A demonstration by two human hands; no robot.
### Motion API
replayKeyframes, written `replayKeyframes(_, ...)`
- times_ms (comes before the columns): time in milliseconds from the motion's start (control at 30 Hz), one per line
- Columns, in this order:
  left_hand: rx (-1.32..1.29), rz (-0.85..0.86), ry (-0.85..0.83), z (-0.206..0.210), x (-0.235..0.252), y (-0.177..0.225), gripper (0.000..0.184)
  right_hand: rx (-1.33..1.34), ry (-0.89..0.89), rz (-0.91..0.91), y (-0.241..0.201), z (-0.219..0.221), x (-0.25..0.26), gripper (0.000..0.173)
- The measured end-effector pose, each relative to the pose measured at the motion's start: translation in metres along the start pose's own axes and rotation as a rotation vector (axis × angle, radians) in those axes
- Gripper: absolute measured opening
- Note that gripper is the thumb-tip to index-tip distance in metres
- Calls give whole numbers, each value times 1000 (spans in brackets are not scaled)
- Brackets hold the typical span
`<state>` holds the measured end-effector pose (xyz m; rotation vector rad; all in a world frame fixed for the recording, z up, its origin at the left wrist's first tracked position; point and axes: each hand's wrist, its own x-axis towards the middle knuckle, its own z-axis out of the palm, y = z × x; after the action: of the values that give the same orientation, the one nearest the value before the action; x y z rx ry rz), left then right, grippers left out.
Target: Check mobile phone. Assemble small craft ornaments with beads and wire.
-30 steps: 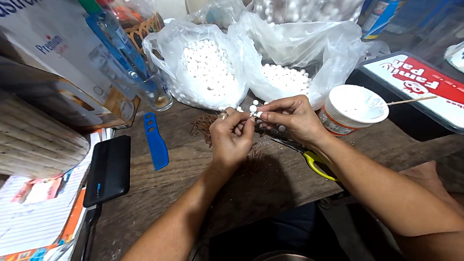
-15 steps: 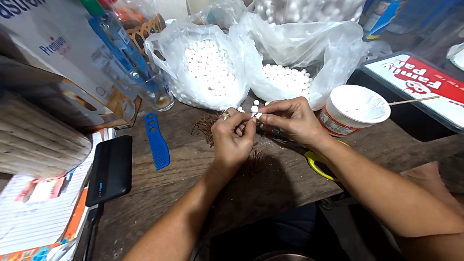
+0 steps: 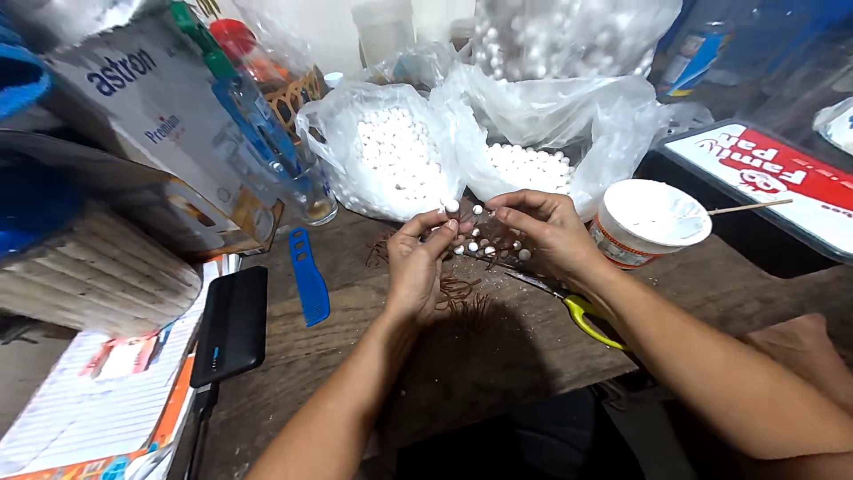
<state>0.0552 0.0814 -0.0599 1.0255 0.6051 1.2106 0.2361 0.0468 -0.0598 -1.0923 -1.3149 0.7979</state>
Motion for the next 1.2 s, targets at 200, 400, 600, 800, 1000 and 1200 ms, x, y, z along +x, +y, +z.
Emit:
replayKeyframes(200,-35,-115,35,6,-3,2,21,-46,-100,-93,-1,13,-6,6)
replayKeyframes(400,19,-97,96,13,-6,2,22,9,2,-92,1,15,-7,9)
replayKeyframes(600,95,33,-38,7,-7,-5,18,-49,30,-221,4,15,-7,7)
replayKeyframes(800,128,36,74,11,-8,-6,13,-193,10,-371,7,16,-9,9)
replayKeyframes(1000,189,74,47,9,-10,-6,12,-682,-93,-317,-19,-15,-28,21)
replayKeyframes(1200,195,-19,20,9,-10,-4,10,-1277,-236,-16,-39,-66,-98,32)
